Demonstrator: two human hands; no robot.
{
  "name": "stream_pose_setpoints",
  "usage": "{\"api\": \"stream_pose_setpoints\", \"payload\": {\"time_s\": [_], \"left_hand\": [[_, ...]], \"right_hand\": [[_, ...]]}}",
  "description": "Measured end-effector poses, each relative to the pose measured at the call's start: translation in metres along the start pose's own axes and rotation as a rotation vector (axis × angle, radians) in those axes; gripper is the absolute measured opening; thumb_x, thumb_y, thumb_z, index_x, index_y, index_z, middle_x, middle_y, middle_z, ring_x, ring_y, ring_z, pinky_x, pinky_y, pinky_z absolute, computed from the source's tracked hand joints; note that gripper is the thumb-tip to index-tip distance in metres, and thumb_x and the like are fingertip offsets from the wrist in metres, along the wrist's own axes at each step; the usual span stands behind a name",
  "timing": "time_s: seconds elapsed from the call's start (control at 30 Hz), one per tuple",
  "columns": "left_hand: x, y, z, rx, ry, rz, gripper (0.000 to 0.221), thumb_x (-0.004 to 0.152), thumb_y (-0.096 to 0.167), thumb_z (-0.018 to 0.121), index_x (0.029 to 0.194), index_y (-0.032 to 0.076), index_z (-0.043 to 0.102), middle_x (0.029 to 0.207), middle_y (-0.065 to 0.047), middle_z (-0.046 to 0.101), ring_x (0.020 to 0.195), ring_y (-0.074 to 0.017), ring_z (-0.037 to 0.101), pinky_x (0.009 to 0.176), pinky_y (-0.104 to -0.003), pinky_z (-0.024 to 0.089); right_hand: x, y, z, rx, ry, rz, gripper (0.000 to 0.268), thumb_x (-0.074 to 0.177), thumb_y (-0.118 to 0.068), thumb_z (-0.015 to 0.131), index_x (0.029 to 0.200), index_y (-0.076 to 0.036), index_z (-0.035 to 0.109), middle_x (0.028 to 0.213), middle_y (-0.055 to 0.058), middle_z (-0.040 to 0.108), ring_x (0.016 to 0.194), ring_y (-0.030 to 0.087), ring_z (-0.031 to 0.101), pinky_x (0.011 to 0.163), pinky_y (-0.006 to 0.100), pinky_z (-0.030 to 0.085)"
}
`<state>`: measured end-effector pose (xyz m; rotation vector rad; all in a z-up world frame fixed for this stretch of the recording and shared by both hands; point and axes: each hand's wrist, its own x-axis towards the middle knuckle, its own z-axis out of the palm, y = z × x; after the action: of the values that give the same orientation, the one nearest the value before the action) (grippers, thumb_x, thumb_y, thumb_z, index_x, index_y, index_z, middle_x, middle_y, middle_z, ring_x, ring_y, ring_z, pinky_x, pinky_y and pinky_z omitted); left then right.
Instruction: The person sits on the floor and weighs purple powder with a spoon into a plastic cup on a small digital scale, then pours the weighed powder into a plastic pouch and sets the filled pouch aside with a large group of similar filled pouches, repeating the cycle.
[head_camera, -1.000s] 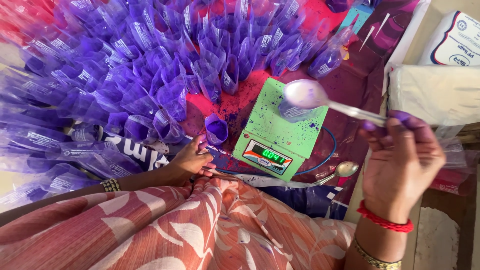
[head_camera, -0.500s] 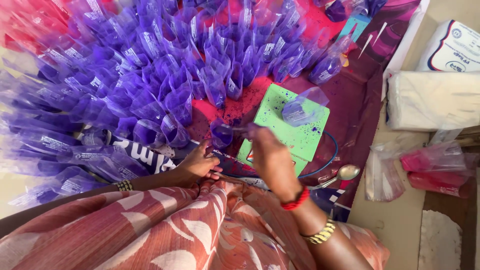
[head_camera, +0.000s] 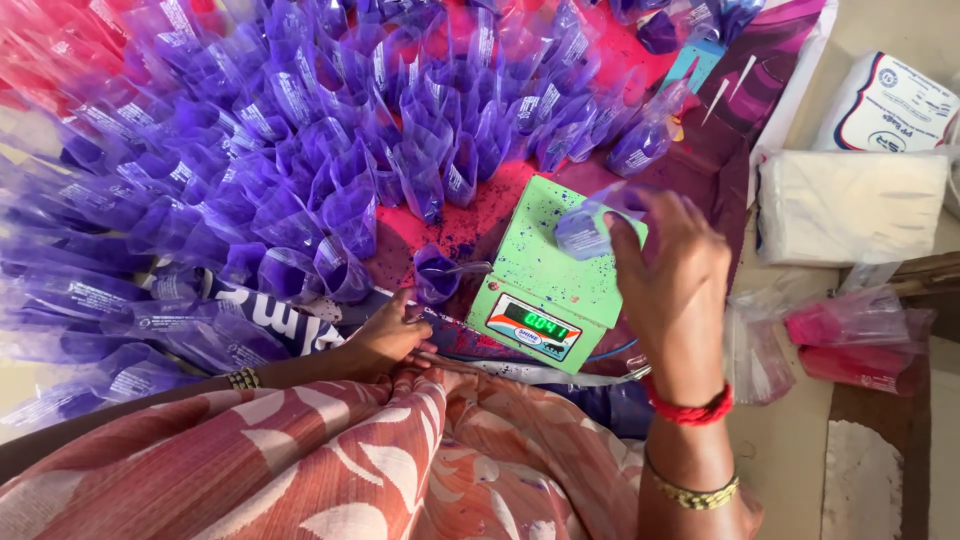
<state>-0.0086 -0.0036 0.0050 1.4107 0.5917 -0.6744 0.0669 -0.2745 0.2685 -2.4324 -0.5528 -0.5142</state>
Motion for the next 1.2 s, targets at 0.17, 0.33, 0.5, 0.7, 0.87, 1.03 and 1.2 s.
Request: {"api": "stream_pose_setpoints", "payload": {"time_s": [0.17,0.33,0.5,0.7,0.87,1.03,1.2], "left_hand": [[0.036,-0.044,-0.016,0.200,-0.071,0.047,0.060,0.096,0.009,0.064,0.149,-0.002,0.036,0.123,-0.024,0.068,0.087,-0.0278,0.078,0.069,-0.037,0.062],[0.039,-0.062,-0.014,0.209,-0.283,0.104,0.042,0.093,0.009,0.061,0.131,-0.008,0.056,0.112,-0.022,0.076,0.087,-0.0254,0.079,0.074,-0.033,0.064],[0.006,-0.034,0.006,0.373,-0.287,0.177,0.037,0.094,0.013,0.063,0.126,-0.005,0.062,0.108,-0.018,0.078,0.089,-0.0200,0.078,0.076,-0.031,0.063],[-0.029,-0.010,0.032,0.542,-0.392,0.320,0.031,0.093,0.017,0.064,0.118,0.000,0.066,0.100,-0.013,0.078,0.090,-0.0167,0.073,0.079,-0.029,0.057],[-0.042,-0.008,0.030,0.557,-0.411,0.387,0.030,0.092,0.018,0.063,0.116,0.001,0.068,0.103,-0.010,0.078,0.098,-0.0163,0.074,0.086,-0.028,0.056],[-0.100,0.025,0.032,0.699,-0.386,0.448,0.029,0.093,0.020,0.061,0.115,0.005,0.068,0.106,-0.006,0.076,0.104,-0.0168,0.071,0.093,-0.032,0.050],[-0.123,-0.040,0.014,1.057,-0.391,0.709,0.024,0.095,0.020,0.058,0.115,0.009,0.068,0.116,-0.003,0.069,0.116,-0.0177,0.062,0.106,-0.039,0.035]], "right_hand": [[-0.002,0.037,0.030,-0.152,-0.136,0.088,0.026,0.088,-0.020,0.083,0.101,0.000,0.073,0.093,0.018,0.075,0.075,0.037,0.072,0.067,0.049,0.053],[-0.007,0.077,0.027,-0.053,-0.026,0.070,0.011,0.097,-0.011,0.076,0.100,0.000,0.073,0.089,0.019,0.073,0.073,0.034,0.072,0.065,0.042,0.053],[-0.010,0.111,-0.032,-0.080,0.139,0.115,0.009,0.102,-0.008,0.075,0.108,-0.001,0.074,0.094,0.018,0.074,0.078,0.031,0.071,0.071,0.041,0.053],[-0.038,0.201,-0.002,-0.156,0.142,0.143,0.009,0.100,-0.005,0.072,0.108,-0.001,0.074,0.098,0.020,0.073,0.085,0.035,0.072,0.076,0.043,0.055],[-0.059,0.247,0.052,-0.330,0.021,0.262,0.023,0.088,-0.018,0.076,0.106,-0.006,0.074,0.100,0.019,0.075,0.093,0.042,0.070,0.089,0.061,0.047],[-0.058,0.255,0.063,-0.464,0.036,0.341,0.022,0.088,-0.026,0.077,0.106,-0.013,0.077,0.093,0.022,0.073,0.091,0.044,0.069,0.092,0.068,0.041],[-0.025,0.257,0.047,-0.349,0.077,0.354,0.013,0.095,-0.020,0.071,0.103,-0.010,0.076,0.091,0.021,0.072,0.087,0.046,0.069,0.084,0.058,0.051]]}}
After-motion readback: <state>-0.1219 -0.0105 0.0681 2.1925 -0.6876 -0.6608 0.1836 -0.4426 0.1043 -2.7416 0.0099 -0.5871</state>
